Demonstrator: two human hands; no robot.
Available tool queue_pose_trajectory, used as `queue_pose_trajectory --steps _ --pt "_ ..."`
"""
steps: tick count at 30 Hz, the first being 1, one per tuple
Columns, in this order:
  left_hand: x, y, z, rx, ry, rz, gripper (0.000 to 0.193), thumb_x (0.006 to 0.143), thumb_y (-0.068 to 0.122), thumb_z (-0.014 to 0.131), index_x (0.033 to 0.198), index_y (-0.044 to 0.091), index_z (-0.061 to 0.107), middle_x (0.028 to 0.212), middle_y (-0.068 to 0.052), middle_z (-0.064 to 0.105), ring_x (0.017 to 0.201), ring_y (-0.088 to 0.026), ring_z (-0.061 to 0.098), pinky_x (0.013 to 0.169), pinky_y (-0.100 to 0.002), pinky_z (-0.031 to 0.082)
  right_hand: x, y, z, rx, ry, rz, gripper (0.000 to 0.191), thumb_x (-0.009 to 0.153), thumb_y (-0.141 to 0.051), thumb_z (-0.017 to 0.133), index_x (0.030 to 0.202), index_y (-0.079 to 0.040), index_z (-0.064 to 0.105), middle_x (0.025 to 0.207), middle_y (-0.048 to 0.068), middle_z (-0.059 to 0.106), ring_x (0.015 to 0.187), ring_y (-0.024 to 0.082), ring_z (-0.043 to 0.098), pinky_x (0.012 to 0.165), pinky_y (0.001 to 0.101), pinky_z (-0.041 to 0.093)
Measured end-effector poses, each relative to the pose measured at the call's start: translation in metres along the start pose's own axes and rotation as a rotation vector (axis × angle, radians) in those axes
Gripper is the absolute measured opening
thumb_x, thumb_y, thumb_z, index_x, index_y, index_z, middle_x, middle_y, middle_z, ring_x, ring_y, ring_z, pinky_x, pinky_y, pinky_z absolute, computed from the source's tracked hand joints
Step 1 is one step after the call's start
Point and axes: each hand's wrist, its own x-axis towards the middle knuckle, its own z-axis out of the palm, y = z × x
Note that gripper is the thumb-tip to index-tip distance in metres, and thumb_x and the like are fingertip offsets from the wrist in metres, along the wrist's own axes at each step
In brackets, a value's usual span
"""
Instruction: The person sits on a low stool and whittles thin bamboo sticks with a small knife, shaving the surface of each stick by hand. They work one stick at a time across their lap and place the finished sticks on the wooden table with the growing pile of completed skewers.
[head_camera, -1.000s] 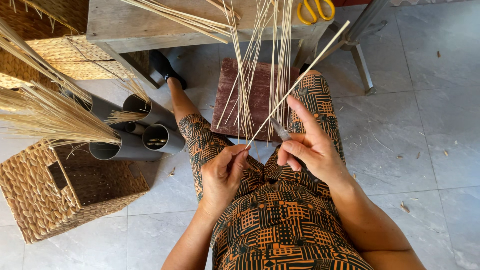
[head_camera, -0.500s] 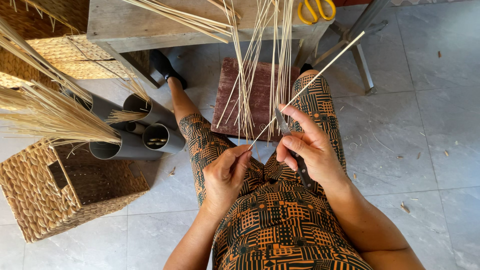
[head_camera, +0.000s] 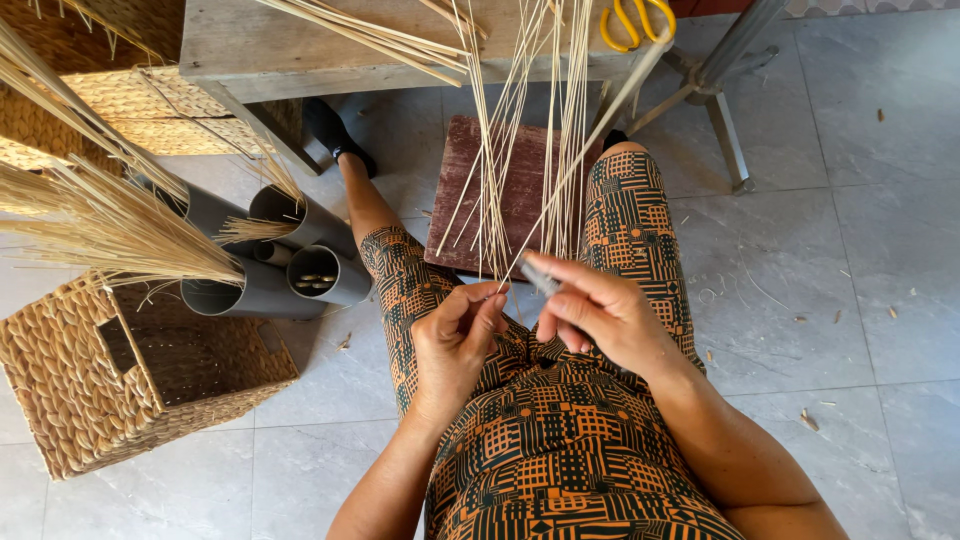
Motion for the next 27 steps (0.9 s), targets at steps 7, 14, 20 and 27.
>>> queue_pose_trajectory --steps 7,14,20,27 --pt "0.004 -0.007 -0.002 -0.178 -0.051 0.000 0.016 0.099 0.009 0.068 0.111 0.001 0.074 0.082 0.001 0.073 0.061 0.000 0.060 0.047 -0.018 0.049 -0.001 0.002 0.002 -0.077 -0.366 0.061 0.044 0.105 -0.006 0.055 0.148 -0.013 0.055 0.076 0.005 0.075 0.051 0.005 0.057 0.047 0.0196 0.051" --pt "0.008 -0.011 -0.007 -0.327 -0.150 -0.081 0.019 0.101 0.014 0.065 0.111 0.001 0.074 0.069 -0.001 0.068 0.050 -0.002 0.054 0.045 -0.018 0.043 -0.013 -0.008 -0.053 0.508 -0.695 -0.185 0.038 0.113 -0.008 0.050 0.150 -0.002 0.056 0.078 0.018 0.076 0.048 0.014 0.060 0.045 0.0218 0.045" --pt "0.004 -0.007 -0.005 -0.281 -0.214 -0.047 0.018 0.101 0.013 0.065 0.110 0.001 0.074 0.072 0.000 0.069 0.055 -0.002 0.058 0.047 -0.018 0.046 -0.008 -0.017 -0.044 0.470 0.056 -0.091 0.061 0.110 -0.013 0.049 0.166 -0.003 0.028 0.072 0.007 0.067 0.048 0.008 0.048 0.043 0.0224 0.040" --pt "0.002 0.007 -0.008 -0.069 -0.268 -0.015 0.014 0.100 0.014 0.068 0.105 0.002 0.075 0.069 0.000 0.070 0.056 -0.002 0.060 0.049 -0.018 0.049 0.001 -0.011 -0.014 0.212 -0.006 0.082 0.042 0.109 -0.010 0.048 0.150 -0.001 0.048 0.081 0.012 0.070 0.055 0.009 0.054 0.051 0.0219 0.045"
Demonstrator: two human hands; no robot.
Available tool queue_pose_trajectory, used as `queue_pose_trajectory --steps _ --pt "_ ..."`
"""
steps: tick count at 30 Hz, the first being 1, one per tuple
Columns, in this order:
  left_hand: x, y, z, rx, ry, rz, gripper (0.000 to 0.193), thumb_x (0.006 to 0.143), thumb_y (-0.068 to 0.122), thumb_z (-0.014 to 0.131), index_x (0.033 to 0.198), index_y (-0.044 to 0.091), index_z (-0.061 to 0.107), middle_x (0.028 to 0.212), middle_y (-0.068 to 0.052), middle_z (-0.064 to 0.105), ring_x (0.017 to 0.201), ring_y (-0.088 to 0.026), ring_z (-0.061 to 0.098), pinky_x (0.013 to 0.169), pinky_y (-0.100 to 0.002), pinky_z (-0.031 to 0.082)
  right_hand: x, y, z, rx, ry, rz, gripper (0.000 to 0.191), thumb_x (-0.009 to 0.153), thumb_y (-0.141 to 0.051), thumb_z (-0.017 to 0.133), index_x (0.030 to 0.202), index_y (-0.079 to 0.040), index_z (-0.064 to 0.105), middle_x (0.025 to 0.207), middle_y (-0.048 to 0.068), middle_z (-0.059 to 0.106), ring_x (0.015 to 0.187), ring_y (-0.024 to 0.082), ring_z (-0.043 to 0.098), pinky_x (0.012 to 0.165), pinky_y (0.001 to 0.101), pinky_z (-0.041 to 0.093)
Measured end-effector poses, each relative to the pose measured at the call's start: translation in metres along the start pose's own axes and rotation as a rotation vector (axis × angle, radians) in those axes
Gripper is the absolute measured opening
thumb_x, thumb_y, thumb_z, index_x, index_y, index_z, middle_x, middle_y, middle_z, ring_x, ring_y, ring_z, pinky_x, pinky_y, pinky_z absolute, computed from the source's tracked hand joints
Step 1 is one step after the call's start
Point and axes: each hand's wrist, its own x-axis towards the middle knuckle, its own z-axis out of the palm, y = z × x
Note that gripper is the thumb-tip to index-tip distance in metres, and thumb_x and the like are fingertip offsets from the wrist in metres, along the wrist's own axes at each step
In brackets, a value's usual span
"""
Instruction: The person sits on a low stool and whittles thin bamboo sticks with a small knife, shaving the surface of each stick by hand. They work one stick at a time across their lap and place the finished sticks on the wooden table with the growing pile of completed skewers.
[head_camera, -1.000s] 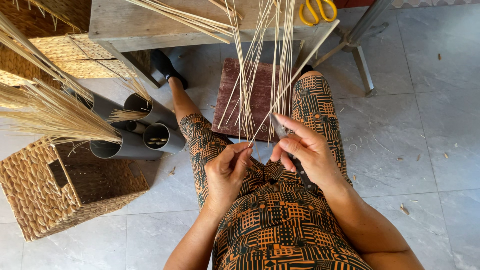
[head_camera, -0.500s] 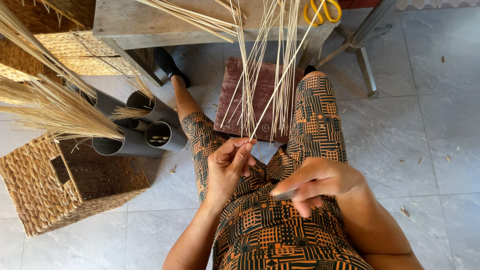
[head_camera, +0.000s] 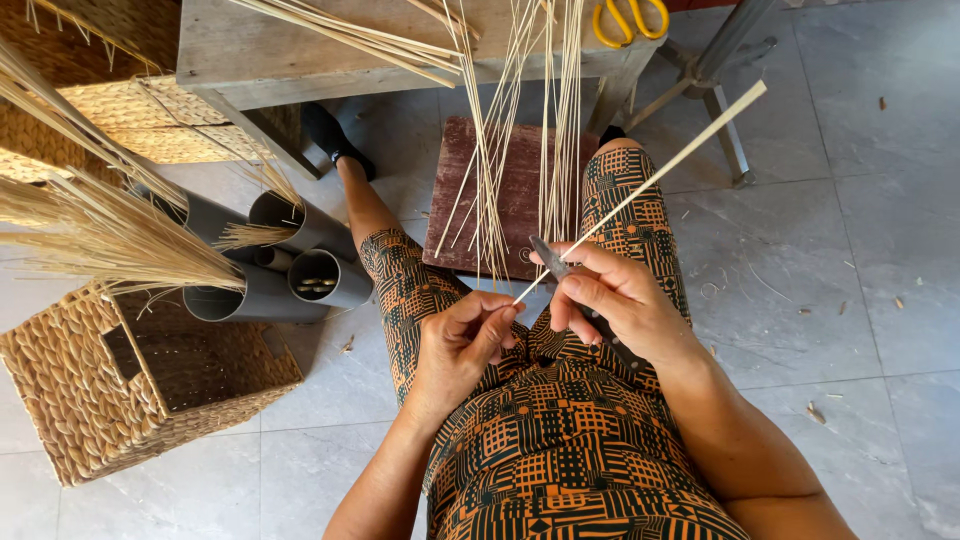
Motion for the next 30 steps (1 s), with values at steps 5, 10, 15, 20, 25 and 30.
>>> queue_pose_trajectory --steps 5,10,15,20,25,30 --pt "0.005 0.005 0.005 0.036 0.036 0.120 0.014 0.100 0.013 0.067 0.107 0.002 0.073 0.078 0.000 0.072 0.063 -0.002 0.062 0.054 -0.019 0.051 0.003 0.003 0.008 -0.059 0.031 0.104 0.038 0.105 -0.011 0.049 0.141 0.000 0.054 0.075 0.011 0.069 0.051 0.009 0.053 0.047 0.0213 0.045" --pt "0.005 0.007 0.002 0.021 0.003 0.145 0.012 0.100 0.011 0.067 0.101 0.001 0.074 0.078 0.000 0.070 0.060 -0.003 0.057 0.053 -0.020 0.048 0.002 -0.008 -0.001 -0.024 0.041 0.069 0.038 0.106 -0.012 0.050 0.140 0.003 0.058 0.073 0.011 0.068 0.050 0.008 0.051 0.046 0.0202 0.042" --pt "-0.004 0.008 -0.006 -0.005 -0.058 0.075 0.013 0.101 0.012 0.067 0.100 0.002 0.074 0.069 0.001 0.062 0.057 -0.003 0.052 0.052 -0.021 0.044 -0.002 -0.009 -0.011 0.026 0.075 0.049 0.036 0.106 -0.011 0.051 0.137 0.003 0.060 0.071 0.012 0.067 0.050 0.009 0.049 0.046 0.0207 0.041" --pt "-0.007 0.011 -0.010 0.049 -0.065 0.119 0.013 0.102 0.012 0.066 0.100 0.002 0.074 0.071 0.002 0.062 0.059 -0.003 0.051 0.052 -0.021 0.043 -0.002 -0.007 -0.014 0.059 0.090 0.082 0.034 0.106 -0.012 0.051 0.134 0.003 0.061 0.069 0.011 0.065 0.048 0.009 0.048 0.044 0.0203 0.040" --pt "-0.008 0.012 -0.012 0.069 -0.074 0.122 0.011 0.101 0.010 0.066 0.099 0.003 0.074 0.073 0.002 0.065 0.057 -0.002 0.052 0.050 -0.021 0.043 -0.004 -0.008 -0.018 0.093 0.144 0.088 0.033 0.104 -0.011 0.052 0.132 0.002 0.061 0.068 0.011 0.064 0.048 0.009 0.047 0.043 0.0205 0.039" --pt "-0.011 0.009 -0.016 0.077 -0.069 0.090 0.010 0.100 0.009 0.066 0.098 0.002 0.074 0.076 0.001 0.068 0.056 -0.002 0.052 0.049 -0.021 0.042 -0.005 -0.008 -0.025 0.092 0.138 0.064 0.033 0.105 -0.011 0.053 0.132 0.005 0.062 0.069 0.011 0.064 0.049 0.008 0.046 0.044 0.0204 0.038"
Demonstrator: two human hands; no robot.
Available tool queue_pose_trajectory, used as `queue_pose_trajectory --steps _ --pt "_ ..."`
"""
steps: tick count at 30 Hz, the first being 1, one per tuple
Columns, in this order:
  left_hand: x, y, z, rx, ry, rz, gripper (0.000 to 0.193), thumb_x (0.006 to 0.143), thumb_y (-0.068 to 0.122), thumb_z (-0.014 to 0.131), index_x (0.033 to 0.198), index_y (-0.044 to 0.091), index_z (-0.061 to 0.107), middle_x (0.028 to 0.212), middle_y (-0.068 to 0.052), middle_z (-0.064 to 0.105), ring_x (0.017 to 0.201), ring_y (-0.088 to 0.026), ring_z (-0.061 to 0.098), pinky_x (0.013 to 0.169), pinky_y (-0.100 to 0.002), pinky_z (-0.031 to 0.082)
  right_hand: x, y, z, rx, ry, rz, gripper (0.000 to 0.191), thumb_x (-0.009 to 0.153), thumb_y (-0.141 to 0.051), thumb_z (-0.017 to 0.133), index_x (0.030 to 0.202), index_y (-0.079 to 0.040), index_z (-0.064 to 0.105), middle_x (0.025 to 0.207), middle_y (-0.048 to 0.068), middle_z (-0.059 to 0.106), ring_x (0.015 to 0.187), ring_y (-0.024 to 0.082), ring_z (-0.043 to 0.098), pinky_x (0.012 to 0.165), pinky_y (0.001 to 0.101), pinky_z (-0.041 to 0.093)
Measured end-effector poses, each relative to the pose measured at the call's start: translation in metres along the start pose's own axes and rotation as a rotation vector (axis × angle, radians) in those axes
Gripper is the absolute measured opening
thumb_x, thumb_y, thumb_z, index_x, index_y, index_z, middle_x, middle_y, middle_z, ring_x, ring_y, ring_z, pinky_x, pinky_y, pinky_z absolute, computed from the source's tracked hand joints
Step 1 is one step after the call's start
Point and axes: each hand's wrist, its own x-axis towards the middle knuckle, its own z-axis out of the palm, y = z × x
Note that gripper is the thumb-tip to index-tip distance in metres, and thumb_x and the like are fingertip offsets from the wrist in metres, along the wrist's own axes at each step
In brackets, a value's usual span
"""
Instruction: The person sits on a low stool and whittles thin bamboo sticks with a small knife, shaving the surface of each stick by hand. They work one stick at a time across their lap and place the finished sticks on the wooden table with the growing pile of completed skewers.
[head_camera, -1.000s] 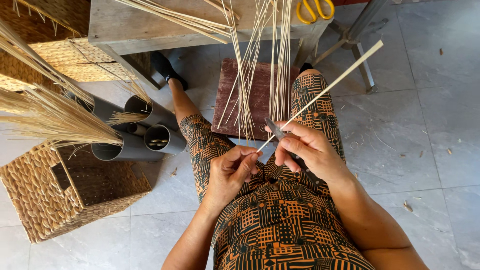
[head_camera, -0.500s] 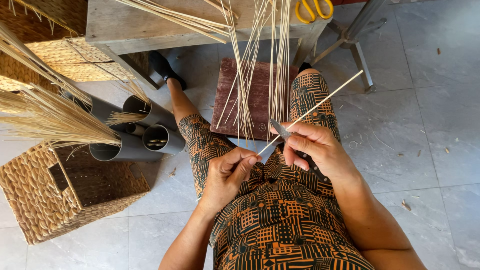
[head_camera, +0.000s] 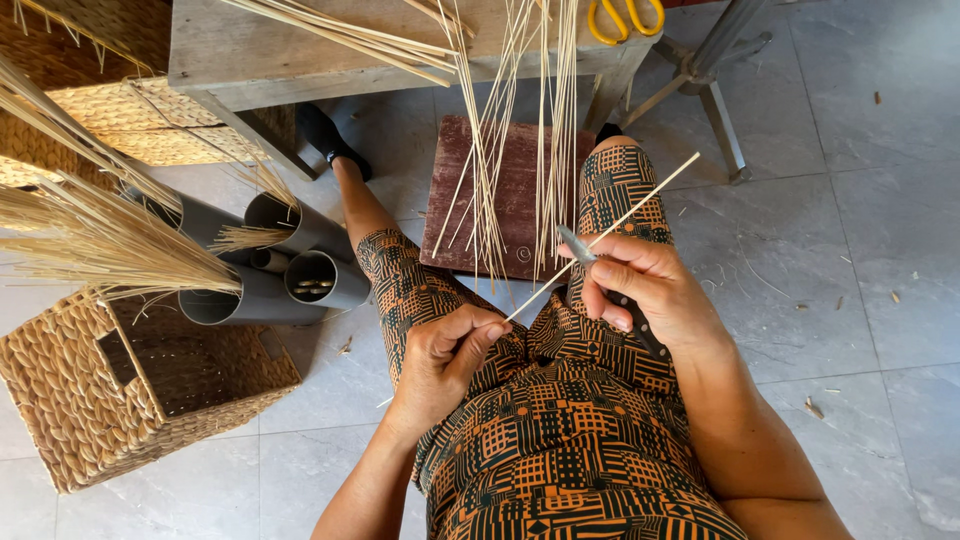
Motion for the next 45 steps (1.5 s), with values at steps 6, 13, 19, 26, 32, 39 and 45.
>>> queue_pose_trajectory --steps 6,13,19,26,32,39,45 --pt "-0.004 -0.002 -0.004 0.015 -0.007 -0.006 0.009 0.099 0.009 0.067 0.100 0.003 0.074 0.075 0.001 0.068 0.056 -0.002 0.052 0.049 -0.021 0.043 -0.001 -0.003 -0.008 0.010 0.032 0.006 0.034 0.104 -0.010 0.053 0.133 0.005 0.063 0.070 0.010 0.063 0.049 0.008 0.045 0.044 0.0204 0.038" --pt "-0.006 0.001 -0.006 0.040 -0.007 0.006 0.009 0.099 0.009 0.067 0.099 0.003 0.074 0.077 0.000 0.070 0.056 -0.002 0.053 0.049 -0.021 0.043 -0.002 -0.009 -0.012 0.032 0.067 -0.011 0.033 0.103 -0.011 0.055 0.132 0.004 0.062 0.070 0.010 0.064 0.048 0.007 0.046 0.043 0.0200 0.038" --pt "-0.005 0.002 -0.005 0.060 -0.001 0.044 0.008 0.099 0.008 0.067 0.099 0.003 0.073 0.079 0.000 0.071 0.057 -0.002 0.055 0.049 -0.021 0.045 -0.003 -0.007 -0.012 0.001 0.095 0.007 0.033 0.103 -0.010 0.054 0.132 0.005 0.062 0.071 0.011 0.063 0.047 0.008 0.045 0.043 0.0207 0.038" --pt "-0.014 -0.001 -0.015 0.073 0.027 0.015 0.008 0.098 0.007 0.067 0.097 0.003 0.074 0.075 0.001 0.069 0.057 -0.001 0.052 0.049 -0.021 0.042 -0.007 -0.014 -0.035 0.024 0.200 -0.106 0.035 0.102 -0.012 0.056 0.133 0.003 0.063 0.070 0.008 0.059 0.049 0.008 0.044 0.044 0.0217 0.037" --pt "-0.022 -0.008 -0.018 0.060 0.009 0.051 0.007 0.100 0.005 0.067 0.099 0.002 0.073 0.077 0.002 0.066 0.064 0.000 0.052 0.054 -0.020 0.044 -0.011 -0.005 -0.059 0.081 0.197 -0.179 0.031 0.107 -0.014 0.056 0.134 0.000 0.064 0.067 0.006 0.056 0.050 0.009 0.043 0.046 0.0230 0.036" --pt "-0.020 -0.015 -0.031 0.028 0.133 0.007 0.010 0.101 0.008 0.065 0.100 0.002 0.073 0.073 0.004 0.065 0.059 0.000 0.051 0.050 -0.019 0.042 -0.009 -0.017 -0.094 0.494 0.296 -0.324 0.041 0.110 -0.013 0.057 0.150 -0.006 0.057 0.075 0.000 0.056 0.053 0.007 0.043 0.047 0.0229 0.034" --pt "-0.006 -0.012 -0.018 -0.022 0.092 -0.174 0.016 0.102 0.013 0.060 0.099 0.004 0.073 0.059 0.003 0.059 0.045 -0.001 0.046 0.040 -0.020 0.035 -0.005 0.009 -0.043 0.098 -0.046 -0.099 0.056 0.104 -0.019 0.056 0.157 -0.006 0.046 0.059 -0.001 0.056 0.043 0.003 0.042 0.037 0.0200 0.035"
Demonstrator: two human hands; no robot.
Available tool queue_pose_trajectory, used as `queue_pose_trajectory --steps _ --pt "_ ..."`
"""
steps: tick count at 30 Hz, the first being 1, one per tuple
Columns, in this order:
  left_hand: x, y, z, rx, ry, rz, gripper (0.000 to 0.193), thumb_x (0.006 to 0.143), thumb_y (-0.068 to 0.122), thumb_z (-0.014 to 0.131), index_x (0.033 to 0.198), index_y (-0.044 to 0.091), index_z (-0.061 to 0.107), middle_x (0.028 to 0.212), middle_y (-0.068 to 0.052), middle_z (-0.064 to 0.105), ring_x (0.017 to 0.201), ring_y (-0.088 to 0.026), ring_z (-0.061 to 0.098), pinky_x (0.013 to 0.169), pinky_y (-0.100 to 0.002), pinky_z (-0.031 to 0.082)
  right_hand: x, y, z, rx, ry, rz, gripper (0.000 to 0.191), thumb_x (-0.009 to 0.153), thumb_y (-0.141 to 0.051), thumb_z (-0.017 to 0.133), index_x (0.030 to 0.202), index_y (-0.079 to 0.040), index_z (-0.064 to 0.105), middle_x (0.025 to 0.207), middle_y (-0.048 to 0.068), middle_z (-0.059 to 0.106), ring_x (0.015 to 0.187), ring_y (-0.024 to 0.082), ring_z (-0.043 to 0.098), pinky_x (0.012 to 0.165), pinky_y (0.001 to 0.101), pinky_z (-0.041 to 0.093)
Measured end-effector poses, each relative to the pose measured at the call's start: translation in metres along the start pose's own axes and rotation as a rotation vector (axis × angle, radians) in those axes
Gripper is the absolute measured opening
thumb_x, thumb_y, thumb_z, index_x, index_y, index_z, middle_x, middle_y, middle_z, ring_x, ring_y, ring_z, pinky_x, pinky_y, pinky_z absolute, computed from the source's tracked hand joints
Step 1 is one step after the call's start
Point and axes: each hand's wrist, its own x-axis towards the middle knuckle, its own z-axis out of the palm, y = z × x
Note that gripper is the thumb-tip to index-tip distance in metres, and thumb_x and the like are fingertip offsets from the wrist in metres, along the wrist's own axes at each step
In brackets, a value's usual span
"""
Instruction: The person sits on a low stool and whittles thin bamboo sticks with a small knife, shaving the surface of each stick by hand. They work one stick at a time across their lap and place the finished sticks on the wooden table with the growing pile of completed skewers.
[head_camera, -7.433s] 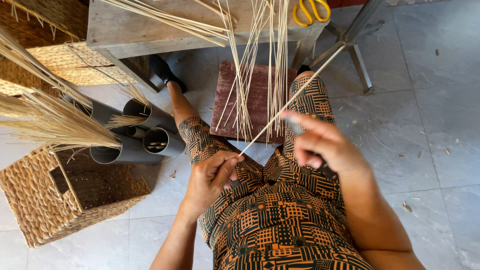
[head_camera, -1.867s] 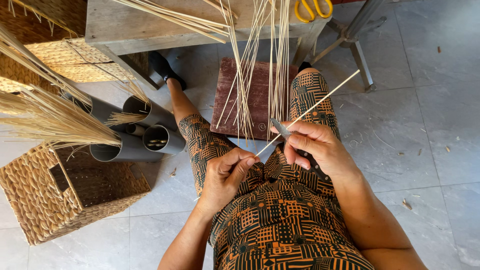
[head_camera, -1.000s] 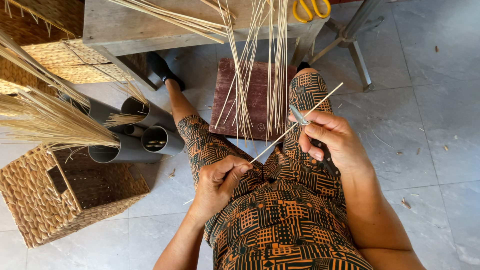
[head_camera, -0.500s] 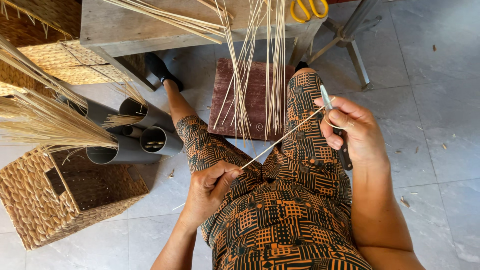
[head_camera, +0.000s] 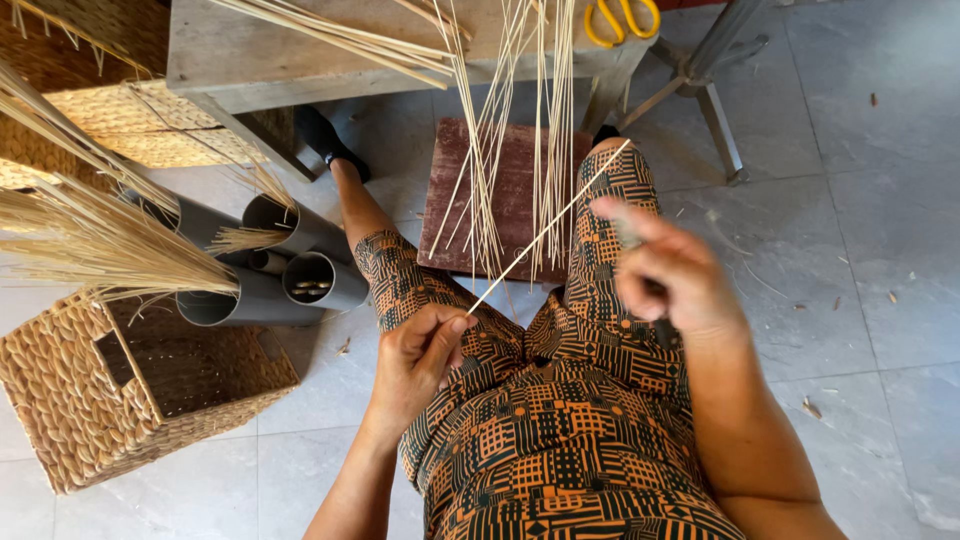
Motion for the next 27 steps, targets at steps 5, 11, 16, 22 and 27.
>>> queue_pose_trajectory --steps 5,11,16,22,27 --pt "0.003 0.007 0.012 0.097 -0.021 0.065 0.014 0.101 0.013 0.063 0.098 0.004 0.073 0.059 0.002 0.060 0.046 -0.001 0.048 0.041 -0.019 0.038 0.018 0.016 0.046 -0.223 -0.202 0.138 0.050 0.105 -0.010 0.051 0.155 -0.006 0.043 0.074 0.009 0.068 0.051 0.006 0.049 0.049 0.0208 0.043" --pt "0.000 0.001 0.006 0.051 -0.068 0.007 0.017 0.101 0.016 0.061 0.100 0.005 0.073 0.059 0.002 0.060 0.048 -0.002 0.051 0.042 -0.020 0.040 0.025 0.022 0.049 -0.242 -0.083 0.123 0.037 0.105 -0.009 0.051 0.141 -0.001 0.055 0.074 0.010 0.068 0.050 0.007 0.050 0.045 0.0205 0.042" --pt "-0.002 -0.004 0.000 -0.004 -0.127 -0.077 0.020 0.104 0.020 0.058 0.102 0.006 0.073 0.061 0.003 0.060 0.051 -0.001 0.054 0.043 -0.019 0.044 0.026 0.017 0.046 -0.214 -0.045 0.090 0.030 0.106 -0.010 0.052 0.134 0.002 0.058 0.075 0.011 0.069 0.051 0.007 0.049 0.048 0.0198 0.041" --pt "-0.006 -0.005 0.001 0.009 -0.143 -0.095 0.021 0.103 0.020 0.058 0.101 0.006 0.073 0.060 0.002 0.061 0.050 -0.002 0.053 0.043 -0.018 0.043 0.026 0.019 0.055 -0.194 -0.061 0.092 0.032 0.105 -0.010 0.052 0.135 0.001 0.058 0.074 0.010 0.068 0.052 0.007 0.050 0.049 0.0198 0.042" --pt "-0.009 -0.007 -0.005 0.034 -0.136 -0.088 0.019 0.102 0.020 0.059 0.100 0.007 0.073 0.060 0.003 0.061 0.050 -0.001 0.055 0.040 -0.018 0.044 0.024 0.018 0.037 -0.177 0.054 0.062 0.032 0.106 -0.011 0.051 0.135 0.000 0.061 0.072 0.008 0.065 0.051 0.008 0.051 0.046 0.0205 0.041"
